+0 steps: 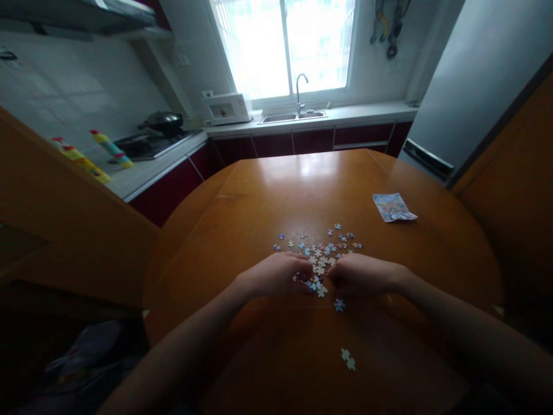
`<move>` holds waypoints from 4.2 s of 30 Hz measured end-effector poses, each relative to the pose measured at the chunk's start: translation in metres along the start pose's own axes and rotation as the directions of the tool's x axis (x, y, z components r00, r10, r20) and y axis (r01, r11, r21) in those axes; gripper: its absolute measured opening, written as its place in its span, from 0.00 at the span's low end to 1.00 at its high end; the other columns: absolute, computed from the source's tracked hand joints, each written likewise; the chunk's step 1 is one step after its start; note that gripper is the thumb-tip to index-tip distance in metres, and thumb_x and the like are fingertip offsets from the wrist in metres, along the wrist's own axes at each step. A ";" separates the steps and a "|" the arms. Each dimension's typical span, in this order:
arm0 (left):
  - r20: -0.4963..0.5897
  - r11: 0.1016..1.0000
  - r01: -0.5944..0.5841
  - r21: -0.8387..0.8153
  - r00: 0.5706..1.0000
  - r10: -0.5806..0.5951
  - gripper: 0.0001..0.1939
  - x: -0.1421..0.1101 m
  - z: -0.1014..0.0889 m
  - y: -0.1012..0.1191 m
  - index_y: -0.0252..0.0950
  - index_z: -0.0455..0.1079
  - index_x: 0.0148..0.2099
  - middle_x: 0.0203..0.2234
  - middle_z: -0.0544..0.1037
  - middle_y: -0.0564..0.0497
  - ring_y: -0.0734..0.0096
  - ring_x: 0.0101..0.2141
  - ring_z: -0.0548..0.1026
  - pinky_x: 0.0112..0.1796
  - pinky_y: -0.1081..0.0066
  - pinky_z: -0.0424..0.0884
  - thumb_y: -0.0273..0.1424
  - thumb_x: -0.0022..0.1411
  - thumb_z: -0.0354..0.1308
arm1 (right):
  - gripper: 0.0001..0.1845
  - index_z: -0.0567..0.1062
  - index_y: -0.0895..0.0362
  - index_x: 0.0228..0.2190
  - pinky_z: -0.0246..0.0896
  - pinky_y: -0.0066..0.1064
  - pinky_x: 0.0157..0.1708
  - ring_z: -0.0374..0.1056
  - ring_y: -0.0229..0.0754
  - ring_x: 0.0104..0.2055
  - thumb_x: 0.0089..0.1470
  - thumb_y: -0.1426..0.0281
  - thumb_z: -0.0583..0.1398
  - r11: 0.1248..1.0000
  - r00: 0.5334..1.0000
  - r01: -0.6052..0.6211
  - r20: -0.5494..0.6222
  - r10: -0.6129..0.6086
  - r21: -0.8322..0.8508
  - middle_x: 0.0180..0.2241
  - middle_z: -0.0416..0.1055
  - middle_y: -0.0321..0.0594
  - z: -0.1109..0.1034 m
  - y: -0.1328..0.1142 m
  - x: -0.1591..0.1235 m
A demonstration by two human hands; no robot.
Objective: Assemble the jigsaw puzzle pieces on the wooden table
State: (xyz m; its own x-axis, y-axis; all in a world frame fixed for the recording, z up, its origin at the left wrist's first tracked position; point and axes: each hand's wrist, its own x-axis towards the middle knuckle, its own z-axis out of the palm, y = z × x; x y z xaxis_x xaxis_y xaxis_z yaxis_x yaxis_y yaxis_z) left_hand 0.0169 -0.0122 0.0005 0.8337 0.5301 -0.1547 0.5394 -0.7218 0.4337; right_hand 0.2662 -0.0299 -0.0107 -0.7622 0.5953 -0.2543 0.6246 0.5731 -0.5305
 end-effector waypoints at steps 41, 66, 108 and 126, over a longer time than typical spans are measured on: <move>-0.500 0.953 0.054 0.298 0.859 0.108 0.12 -0.101 0.062 -0.030 0.44 0.75 0.52 0.37 0.78 0.50 0.72 0.34 0.75 0.34 0.73 0.75 0.27 0.71 0.54 | 0.13 0.78 0.58 0.42 0.70 0.43 0.50 0.71 0.48 0.47 0.65 0.72 0.54 0.969 0.684 -0.245 -0.707 0.178 0.006 0.46 0.74 0.49 0.096 0.030 -0.098; -0.415 0.995 -0.075 0.060 0.905 0.093 0.09 0.013 0.079 0.016 0.39 0.78 0.39 0.39 0.77 0.48 0.64 0.42 0.70 0.44 0.64 0.71 0.32 0.71 0.58 | 0.24 0.71 0.55 0.59 0.48 0.59 0.64 0.54 0.58 0.68 0.62 0.70 0.57 0.951 0.787 -0.192 -0.617 0.002 -0.243 0.65 0.64 0.50 0.110 -0.007 -0.069; -0.584 0.981 0.174 -0.086 0.789 -0.191 0.04 -0.004 0.004 -0.058 0.36 0.72 0.35 0.33 0.75 0.51 0.69 0.34 0.72 0.37 0.71 0.67 0.28 0.65 0.61 | 0.03 0.78 0.56 0.28 0.56 0.30 0.29 0.68 0.39 0.29 0.53 0.72 0.64 0.943 0.897 -0.331 -0.302 0.322 0.023 0.29 0.76 0.39 -0.011 0.094 -0.035; -0.495 0.897 0.422 -0.133 0.756 -0.429 0.06 -0.025 -0.003 -0.090 0.37 0.79 0.33 0.29 0.79 0.49 0.69 0.29 0.74 0.32 0.72 0.67 0.33 0.61 0.64 | 0.10 0.80 0.54 0.29 0.61 0.32 0.38 0.66 0.43 0.38 0.61 0.76 0.61 0.967 0.843 0.007 -0.518 -0.142 -0.253 0.33 0.75 0.41 0.032 0.061 0.019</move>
State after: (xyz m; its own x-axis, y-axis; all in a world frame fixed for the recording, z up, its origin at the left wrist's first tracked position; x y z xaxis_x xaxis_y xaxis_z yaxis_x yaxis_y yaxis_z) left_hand -0.0530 0.0408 -0.0322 0.3402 0.9304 0.1365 0.8196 -0.3645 0.4420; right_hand 0.2844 -0.0017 -0.0742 -0.6436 0.7124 0.2798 0.6417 0.7015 -0.3102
